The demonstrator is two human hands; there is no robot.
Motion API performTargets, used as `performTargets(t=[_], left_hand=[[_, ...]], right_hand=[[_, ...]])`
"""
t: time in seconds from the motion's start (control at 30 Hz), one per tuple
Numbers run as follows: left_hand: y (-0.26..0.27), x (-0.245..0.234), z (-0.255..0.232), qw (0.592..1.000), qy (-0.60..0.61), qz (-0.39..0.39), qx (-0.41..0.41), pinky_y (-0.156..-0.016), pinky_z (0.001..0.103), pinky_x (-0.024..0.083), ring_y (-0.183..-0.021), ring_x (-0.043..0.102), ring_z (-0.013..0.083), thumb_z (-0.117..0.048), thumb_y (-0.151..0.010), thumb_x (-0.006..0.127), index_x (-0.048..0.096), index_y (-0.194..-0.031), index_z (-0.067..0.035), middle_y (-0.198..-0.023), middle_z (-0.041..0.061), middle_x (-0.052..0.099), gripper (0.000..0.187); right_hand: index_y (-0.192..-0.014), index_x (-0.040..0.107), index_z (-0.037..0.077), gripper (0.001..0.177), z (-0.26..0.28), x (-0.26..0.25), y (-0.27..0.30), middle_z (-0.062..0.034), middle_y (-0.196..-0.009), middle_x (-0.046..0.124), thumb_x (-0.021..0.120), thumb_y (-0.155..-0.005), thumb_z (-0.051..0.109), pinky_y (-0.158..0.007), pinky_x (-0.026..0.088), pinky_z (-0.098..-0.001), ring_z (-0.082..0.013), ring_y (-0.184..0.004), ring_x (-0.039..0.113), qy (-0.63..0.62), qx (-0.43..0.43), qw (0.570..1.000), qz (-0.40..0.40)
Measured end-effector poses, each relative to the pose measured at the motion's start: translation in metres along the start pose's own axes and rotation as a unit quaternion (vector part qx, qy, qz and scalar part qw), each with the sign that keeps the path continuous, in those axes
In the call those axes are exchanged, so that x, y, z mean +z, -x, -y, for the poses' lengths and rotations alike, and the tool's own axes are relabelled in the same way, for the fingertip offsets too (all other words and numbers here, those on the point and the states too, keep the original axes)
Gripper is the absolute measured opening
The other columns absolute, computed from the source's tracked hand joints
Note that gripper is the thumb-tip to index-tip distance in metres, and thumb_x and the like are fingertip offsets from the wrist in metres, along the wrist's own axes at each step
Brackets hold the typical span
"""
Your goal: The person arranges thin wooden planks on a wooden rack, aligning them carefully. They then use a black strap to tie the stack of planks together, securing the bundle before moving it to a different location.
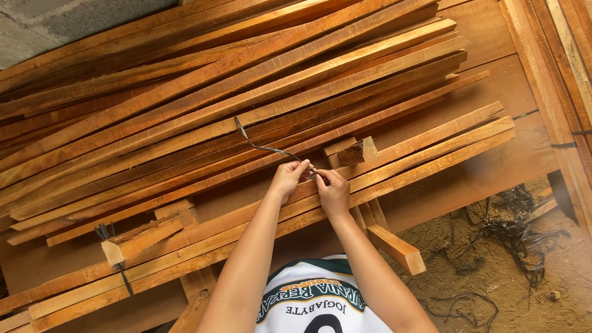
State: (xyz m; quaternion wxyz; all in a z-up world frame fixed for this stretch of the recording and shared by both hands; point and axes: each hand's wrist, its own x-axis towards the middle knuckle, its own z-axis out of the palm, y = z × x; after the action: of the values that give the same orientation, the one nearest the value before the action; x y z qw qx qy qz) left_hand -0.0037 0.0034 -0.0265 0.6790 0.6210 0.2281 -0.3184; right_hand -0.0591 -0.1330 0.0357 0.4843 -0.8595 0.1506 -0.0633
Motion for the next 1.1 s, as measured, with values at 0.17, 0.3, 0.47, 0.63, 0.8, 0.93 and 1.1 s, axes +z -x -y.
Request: performTargets(t=[0.17, 0.3, 0.47, 0.63, 0.8, 0.93, 1.1], left_hand=[[0.011, 0.002, -0.012, 1.0, -0.005, -0.002, 0.009, -0.071, 0.022, 0.06, -0.08, 0.07, 0.0071, -0.035, -0.095, 0.077, 0.082, -0.09, -0.012, -0.083, 0.001, 0.077, 0.024], [0.004, 0.001, -0.005, 1.0, -0.015, -0.006, 0.019, -0.071, 0.021, 0.06, -0.08, 0.068, 0.0066, -0.038, -0.094, 0.078, 0.082, -0.09, -0.013, -0.084, -0.001, 0.075, 0.027], [0.006, 0.004, -0.006, 0.993, -0.108, -0.031, 0.046, -0.071, 0.027, 0.056, -0.078, 0.065, 0.0079, -0.044, -0.097, 0.072, 0.083, -0.085, -0.017, -0.076, -0.002, 0.073, 0.031], [-0.014, 0.013, -0.001, 0.981, -0.182, -0.049, 0.044, -0.059, 0.023, 0.049, -0.064, 0.061, 0.007, -0.048, -0.097, 0.066, 0.08, -0.078, -0.025, -0.057, -0.007, 0.061, 0.033], [-0.034, 0.025, -0.005, 0.991, -0.111, -0.075, 0.001, -0.07, 0.023, 0.052, -0.071, 0.07, 0.0123, -0.033, -0.101, 0.058, 0.079, -0.087, -0.012, -0.076, 0.002, 0.076, 0.033], [-0.069, 0.014, 0.03, 0.982, -0.121, -0.139, -0.045, -0.071, 0.022, 0.051, -0.076, 0.074, 0.0135, -0.041, -0.099, 0.058, 0.08, -0.082, -0.022, -0.07, -0.004, 0.076, 0.033], [-0.088, 0.012, 0.058, 0.971, -0.122, -0.196, -0.061, -0.069, 0.02, 0.049, -0.073, 0.072, 0.0098, -0.043, -0.098, 0.058, 0.08, -0.078, -0.025, -0.066, -0.009, 0.074, 0.034]], right_hand=[[-0.083, 0.081, 0.017, 0.01, -0.004, -0.001, -0.006, -0.0025, -0.071, 0.073, 0.079, -0.091, 0.023, -0.059, 0.052, -0.0296, -0.0181, -0.069, 0.07, -0.012, 0.036, 0.999, 0.026], [-0.08, 0.079, 0.015, 0.018, -0.001, -0.004, -0.008, -0.0059, -0.069, 0.071, 0.078, -0.094, 0.027, -0.056, 0.05, -0.0317, -0.0194, -0.067, 0.069, -0.012, 0.052, 0.998, 0.03], [-0.093, 0.081, 0.01, 0.012, -0.009, -0.003, -0.012, -0.0099, -0.075, 0.071, 0.071, -0.097, 0.016, -0.051, 0.059, -0.0263, -0.0161, -0.065, 0.066, -0.117, 0.119, 0.986, 0.022], [-0.092, 0.079, 0.009, 0.019, 0.011, -0.002, -0.011, -0.0093, -0.099, 0.077, 0.064, -0.102, 0.011, -0.09, 0.054, -0.0399, -0.0271, -0.102, 0.071, -0.114, 0.023, 0.993, 0.02], [-0.084, 0.071, 0.011, 0.03, 0.013, -0.001, -0.002, -0.0045, -0.095, 0.077, 0.053, -0.108, 0.015, -0.102, 0.047, -0.0411, -0.0264, -0.108, 0.067, -0.106, -0.028, 0.994, 0.016], [-0.082, 0.066, 0.018, 0.024, -0.015, -0.007, 0.01, 0.0056, -0.094, 0.07, 0.056, -0.103, 0.018, -0.106, 0.039, -0.039, -0.0196, -0.117, 0.059, 0.027, -0.095, 0.994, 0.037], [-0.084, 0.067, 0.019, 0.02, -0.013, -0.024, 0.037, 0.0054, -0.1, 0.07, 0.056, -0.1, 0.017, -0.108, 0.035, -0.0366, -0.0167, -0.116, 0.059, 0.047, -0.098, 0.992, 0.07]])
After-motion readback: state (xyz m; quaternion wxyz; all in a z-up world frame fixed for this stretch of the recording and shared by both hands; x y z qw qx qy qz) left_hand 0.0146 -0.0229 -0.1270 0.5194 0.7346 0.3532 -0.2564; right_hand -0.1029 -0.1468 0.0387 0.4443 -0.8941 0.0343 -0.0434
